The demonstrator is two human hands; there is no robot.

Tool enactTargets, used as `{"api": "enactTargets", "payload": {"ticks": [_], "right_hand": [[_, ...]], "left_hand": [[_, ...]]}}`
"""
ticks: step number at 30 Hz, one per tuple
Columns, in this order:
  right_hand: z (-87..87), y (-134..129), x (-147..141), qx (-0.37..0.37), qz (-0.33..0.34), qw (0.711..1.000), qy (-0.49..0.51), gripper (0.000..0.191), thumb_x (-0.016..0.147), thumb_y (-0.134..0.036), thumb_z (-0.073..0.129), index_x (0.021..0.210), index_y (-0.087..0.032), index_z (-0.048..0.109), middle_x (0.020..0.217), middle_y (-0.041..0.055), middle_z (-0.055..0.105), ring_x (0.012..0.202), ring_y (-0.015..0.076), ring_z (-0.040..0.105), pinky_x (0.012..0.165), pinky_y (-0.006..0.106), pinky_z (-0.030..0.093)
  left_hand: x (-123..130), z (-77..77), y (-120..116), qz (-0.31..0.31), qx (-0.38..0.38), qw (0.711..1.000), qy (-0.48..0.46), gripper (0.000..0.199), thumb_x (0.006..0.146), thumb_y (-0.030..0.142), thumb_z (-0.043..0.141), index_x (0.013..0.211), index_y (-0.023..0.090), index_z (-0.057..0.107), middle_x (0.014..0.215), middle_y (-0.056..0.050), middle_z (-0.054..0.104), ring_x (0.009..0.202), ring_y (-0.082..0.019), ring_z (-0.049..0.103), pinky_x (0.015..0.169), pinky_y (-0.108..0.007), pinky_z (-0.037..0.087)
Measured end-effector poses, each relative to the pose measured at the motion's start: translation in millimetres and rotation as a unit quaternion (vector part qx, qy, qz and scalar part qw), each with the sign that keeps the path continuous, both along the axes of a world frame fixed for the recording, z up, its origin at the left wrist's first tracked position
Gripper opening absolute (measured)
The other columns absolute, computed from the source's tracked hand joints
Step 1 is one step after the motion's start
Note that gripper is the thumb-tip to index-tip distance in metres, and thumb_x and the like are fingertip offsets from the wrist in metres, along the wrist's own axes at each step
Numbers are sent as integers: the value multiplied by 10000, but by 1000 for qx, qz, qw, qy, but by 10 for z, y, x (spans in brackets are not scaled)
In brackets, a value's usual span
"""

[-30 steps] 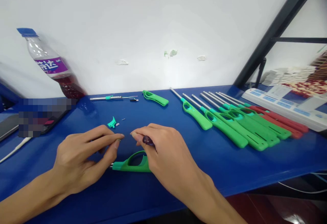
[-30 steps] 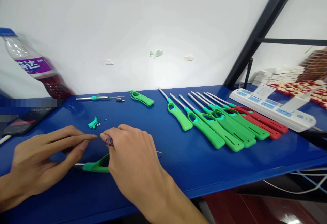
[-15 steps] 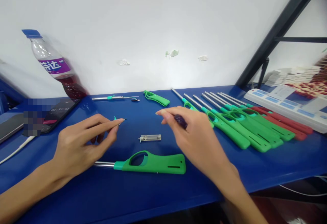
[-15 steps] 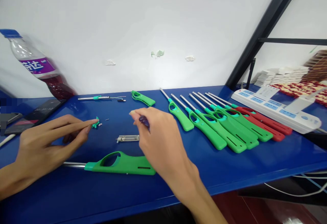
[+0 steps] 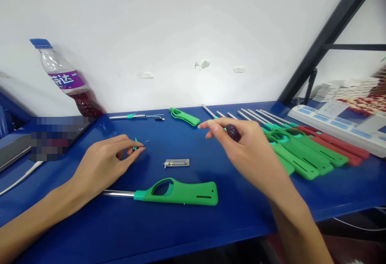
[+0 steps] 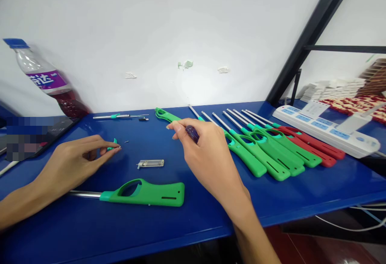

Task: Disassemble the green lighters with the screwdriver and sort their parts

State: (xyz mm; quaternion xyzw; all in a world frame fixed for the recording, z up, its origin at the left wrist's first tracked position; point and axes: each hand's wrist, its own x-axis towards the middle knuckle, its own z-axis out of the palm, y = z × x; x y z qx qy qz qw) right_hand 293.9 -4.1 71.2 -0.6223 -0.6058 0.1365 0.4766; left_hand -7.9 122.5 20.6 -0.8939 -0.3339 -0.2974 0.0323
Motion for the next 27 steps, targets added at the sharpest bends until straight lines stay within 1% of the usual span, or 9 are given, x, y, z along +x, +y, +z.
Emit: {"api": "enactTargets", "payload": {"ticks": [2,5,7,10,12,15,20,24,27], "right_hand": [[-1,-20,27,-33,26,999,-22,265,1059,-394,586,980,-301,821,869,-56,791,670,103,617,622,270,419],[-23,-88,74,-147,115,978,-98,166,1010,-427,670,1029,-339,809,1025,-49,800,958,166,696,817,299,462],[-52,-145,76,-233,161,947,-152,204,942,-484,755,1110,-373,781,1092,-42,774,1038,208,677,830,319,448],[-90,-213,12,-304,171,917,-193,376,845,-599,823,1134,-375,736,1127,-27,730,992,231,651,755,323,418],[-101,-239,-54,-313,164,913,-204,422,812,-649,832,1085,-345,726,1129,-18,715,959,232,639,727,322,402],[-100,-260,-130,-305,181,911,-211,338,868,-606,799,1002,-306,724,1068,-12,715,923,224,637,706,321,386],[-78,-281,-117,-284,199,906,-241,266,946,-534,722,937,-268,720,992,15,746,896,243,675,700,338,386],[-33,-269,5,-284,193,904,-255,268,1011,-481,632,889,-259,719,840,39,741,838,251,685,683,339,393],[8,-263,112,-290,201,910,-218,275,1039,-458,582,869,-277,700,734,6,711,771,219,661,630,313,387]], "left_hand": [[0,15,-9,1,-1,1000,3,211,1026,376,629,1002,250,797,732,27,605,541,-116,463,552,-268,379],[10,61,-50,-7,6,1000,-1,215,1040,340,609,1035,229,793,733,28,604,543,-111,468,554,-268,380],[28,96,-97,-38,3,999,-3,202,1045,301,595,1022,213,775,731,31,606,539,-103,473,553,-261,385],[66,127,-191,-111,-39,993,16,203,1047,245,563,914,203,710,709,35,591,556,-99,492,565,-246,405],[93,125,-252,-153,-83,984,42,245,1051,211,527,837,201,646,699,32,571,576,-103,502,572,-247,403],[122,92,-306,-199,-121,968,96,312,1064,173,469,776,198,587,700,25,537,584,-111,495,568,-276,370],[132,50,-325,-213,-84,965,129,350,1083,158,428,772,199,583,707,17,515,582,-125,485,564,-303,339],[119,57,-366,-233,-65,961,132,177,1078,290,519,991,205,648,835,-13,619,673,-157,581,610,-302,416],[112,55,-384,-244,-36,961,123,167,1059,371,622,1100,209,640,940,-31,679,736,-167,646,654,-296,480]]}}
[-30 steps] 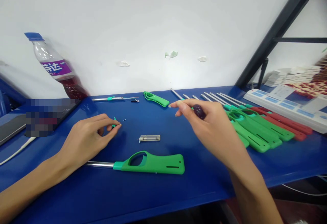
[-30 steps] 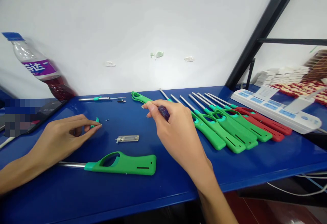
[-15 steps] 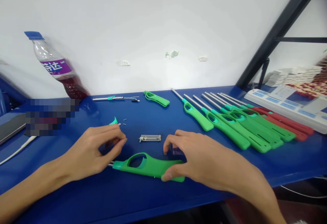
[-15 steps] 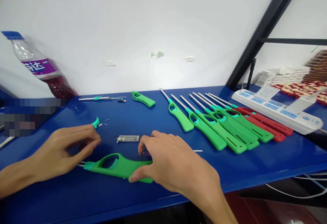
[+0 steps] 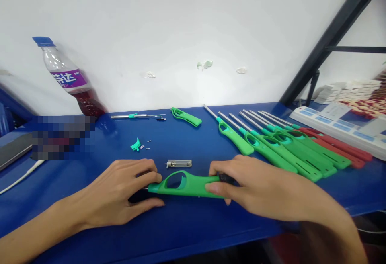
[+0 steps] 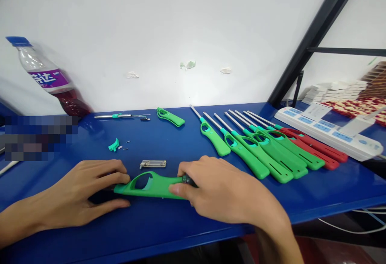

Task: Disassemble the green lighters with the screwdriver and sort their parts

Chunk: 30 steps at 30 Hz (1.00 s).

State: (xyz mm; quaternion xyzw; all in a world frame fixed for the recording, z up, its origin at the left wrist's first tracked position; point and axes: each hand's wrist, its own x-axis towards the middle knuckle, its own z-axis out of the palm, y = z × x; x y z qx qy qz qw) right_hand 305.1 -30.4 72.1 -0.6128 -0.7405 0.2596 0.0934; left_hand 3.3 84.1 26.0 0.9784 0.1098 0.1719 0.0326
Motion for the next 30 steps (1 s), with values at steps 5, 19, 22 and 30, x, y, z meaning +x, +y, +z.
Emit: {"api": "enactTargets", "payload": {"ticks": [5,19,22,30], "right_hand": [[34,-15,99,-48,-12,995,85,243,976,-581,679,969,-347,745,761,-69,745,736,170,667,604,267,430],[-76,50,17,123,-78,988,-40,335,769,-494,919,1092,-439,846,1010,-6,849,932,356,774,796,443,555],[-83,48,-27,135,-92,985,-51,344,777,-481,914,1110,-429,844,1010,1,851,876,353,782,759,445,556],[-94,8,-142,105,-41,993,26,406,926,-738,656,1125,-429,830,1128,-35,834,1073,313,741,922,442,526]], "left_hand": [[-19,-18,14,-12,75,995,-67,136,1091,286,597,1171,184,639,984,-43,761,819,-157,735,777,-265,564],[-27,-9,-13,9,-19,997,-73,154,1109,210,517,1185,204,651,753,12,679,554,-131,608,526,-263,421],[-32,-21,0,24,-16,998,-57,185,1129,249,486,1167,184,655,735,15,635,572,-140,594,541,-279,396],[-4,-67,-18,29,26,999,-22,259,1150,291,438,1276,186,638,886,-12,718,670,-143,699,576,-266,451]]}}
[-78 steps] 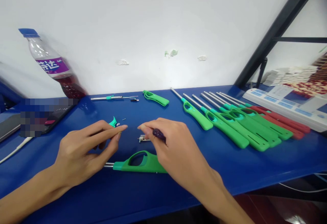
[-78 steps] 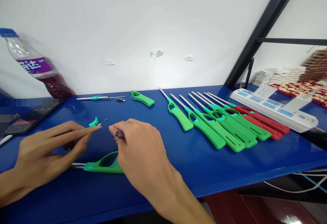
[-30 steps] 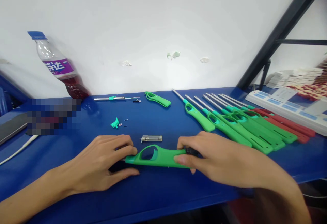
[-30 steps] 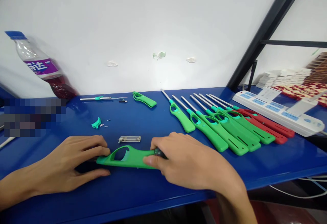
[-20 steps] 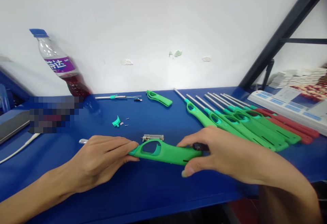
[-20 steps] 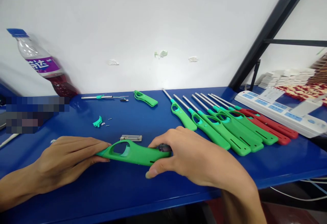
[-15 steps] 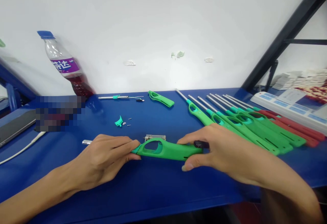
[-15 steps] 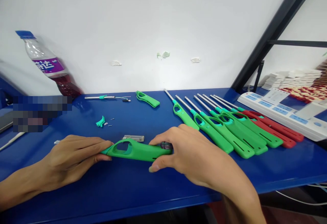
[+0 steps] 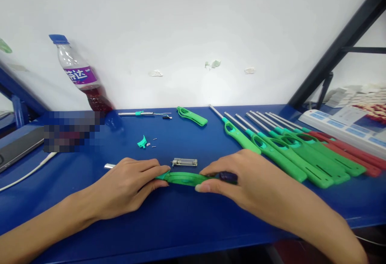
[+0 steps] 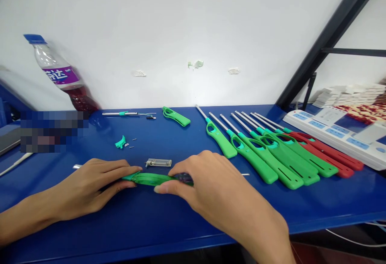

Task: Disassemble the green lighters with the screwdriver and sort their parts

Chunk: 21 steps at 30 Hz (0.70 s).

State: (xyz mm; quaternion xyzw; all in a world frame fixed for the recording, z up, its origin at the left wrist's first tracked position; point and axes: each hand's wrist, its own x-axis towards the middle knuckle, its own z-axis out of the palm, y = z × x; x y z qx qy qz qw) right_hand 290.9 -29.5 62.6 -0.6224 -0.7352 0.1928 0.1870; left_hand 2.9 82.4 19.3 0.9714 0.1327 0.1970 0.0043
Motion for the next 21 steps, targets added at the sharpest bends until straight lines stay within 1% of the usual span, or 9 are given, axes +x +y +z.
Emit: {"api": "enactTargets", "payload": {"ticks": [2,4,6,9,11,13,16,19,21], "right_hand": [[-3,11,-76,1,17,1000,11,473,950,-757,601,1190,-409,812,1163,-18,827,1092,315,734,923,436,515],[-15,40,-137,-1,33,999,16,505,985,-741,557,1241,-378,797,1197,10,817,1118,318,727,930,425,503],[-37,75,-172,-11,51,998,22,523,1009,-723,531,1249,-341,797,1215,38,807,1153,321,713,953,414,490],[-73,110,-185,-23,63,997,34,539,1009,-720,534,1251,-311,788,1247,47,790,1203,321,686,988,408,466],[-86,116,-187,-32,63,997,41,535,996,-720,562,1268,-308,770,1275,35,777,1227,315,670,1006,406,447],[-82,113,-195,-47,62,996,49,510,977,-706,612,1263,-311,761,1294,18,763,1249,306,652,1014,401,429],[-52,109,-212,-69,51,995,52,423,940,-659,706,1182,-317,768,1218,-3,764,1211,293,648,962,389,422],[-21,120,-221,-81,41,995,42,343,902,-598,785,1090,-311,764,1086,-8,750,1111,280,656,874,374,419],[-19,133,-222,-86,34,995,35,346,860,-576,835,1058,-308,746,1068,-14,730,1080,273,650,839,364,414]], "left_hand": [[-1,6,-22,2,1,1000,1,277,1149,298,436,1314,197,633,897,-7,724,670,-138,702,582,-260,465],[-5,13,-33,8,-7,1000,9,302,1143,288,435,1381,223,610,901,5,727,665,-131,700,588,-252,475],[-12,15,-29,12,-7,1000,14,325,1140,277,425,1418,248,589,915,8,730,677,-132,705,586,-251,472],[-20,6,-15,15,3,1000,21,300,1143,273,399,1350,245,615,945,-11,728,698,-147,712,578,-269,462],[-21,1,-12,15,0,1000,27,289,1143,263,383,1307,238,620,971,-23,724,726,-158,719,580,-278,463],[-16,1,-16,15,-13,999,34,290,1140,244,372,1310,244,607,1026,-30,717,752,-157,719,582,-274,467],[-3,11,-26,18,-33,999,33,287,1138,239,378,1321,260,599,1131,-41,693,734,-138,691,581,-264,473],[6,22,-36,18,-54,998,29,281,1136,241,397,1319,263,609,1149,-46,676,741,-134,680,606,-260,492],[7,26,-43,15,-76,996,36,283,1135,242,398,1319,261,613,1142,-46,675,784,-141,694,640,-259,509]]}}
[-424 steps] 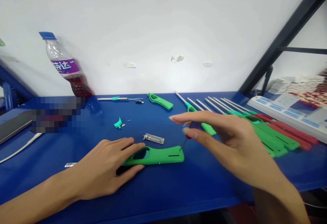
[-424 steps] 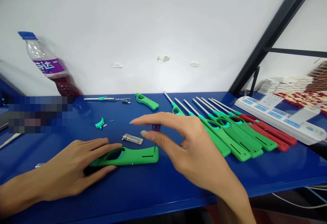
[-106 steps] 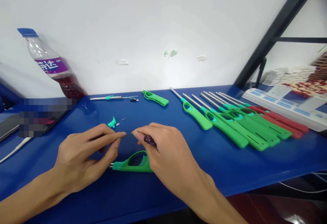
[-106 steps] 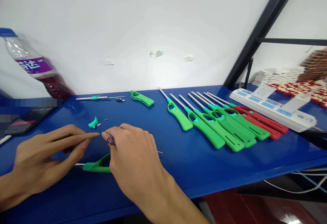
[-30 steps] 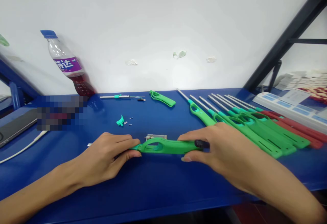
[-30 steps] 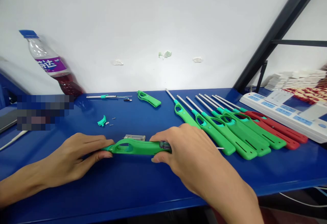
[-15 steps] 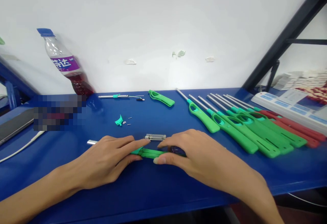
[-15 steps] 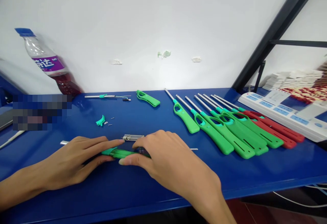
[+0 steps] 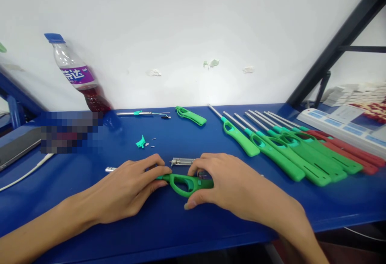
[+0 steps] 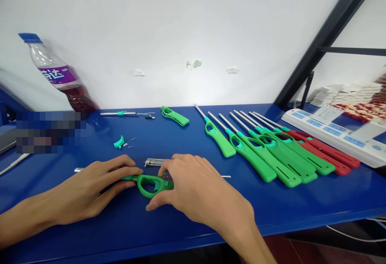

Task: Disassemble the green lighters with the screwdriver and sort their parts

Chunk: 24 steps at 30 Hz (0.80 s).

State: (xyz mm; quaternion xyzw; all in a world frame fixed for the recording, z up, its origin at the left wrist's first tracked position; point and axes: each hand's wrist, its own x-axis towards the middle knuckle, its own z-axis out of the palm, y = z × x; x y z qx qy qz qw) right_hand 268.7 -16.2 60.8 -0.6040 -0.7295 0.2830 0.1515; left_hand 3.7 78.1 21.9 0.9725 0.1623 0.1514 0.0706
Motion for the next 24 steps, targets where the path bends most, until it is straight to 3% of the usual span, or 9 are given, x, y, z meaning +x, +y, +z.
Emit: {"api": "enactTargets", "payload": {"ticks": [5,11,14,18,24], "right_hand": [[-58,28,-27,0,-11,1000,-28,408,807,-533,893,1076,-300,694,1117,-22,698,1042,269,636,824,363,406],[-120,4,-77,53,22,997,-61,375,872,-487,862,1123,-292,661,1120,-35,683,1010,243,657,817,364,395],[-118,-4,-111,73,38,994,-77,402,904,-546,812,1179,-299,651,1137,-27,677,994,249,664,799,372,391],[-105,11,-171,66,38,994,-74,461,924,-665,723,1177,-288,644,1084,-13,673,998,278,672,793,392,407],[-92,29,-231,54,31,994,-87,399,953,-575,743,1175,-261,636,1136,8,697,1040,304,692,818,411,419]], "left_hand": [[6,-10,-4,22,-28,999,11,266,1136,282,408,1269,246,636,1113,-50,672,812,-156,684,685,-270,512],[2,-14,10,28,-21,999,3,204,1117,278,454,1185,243,644,1058,-39,662,869,-180,664,723,-286,493],[3,13,-3,35,-33,999,1,194,1109,269,456,1158,237,641,1102,-49,632,869,-171,647,747,-289,490],[13,45,-26,25,-49,998,8,186,1097,256,449,1116,230,632,1122,-52,586,836,-157,616,770,-294,487],[18,31,7,13,-62,998,10,180,1113,247,433,1126,227,611,1071,-36,578,809,-152,594,752,-281,473]]}}
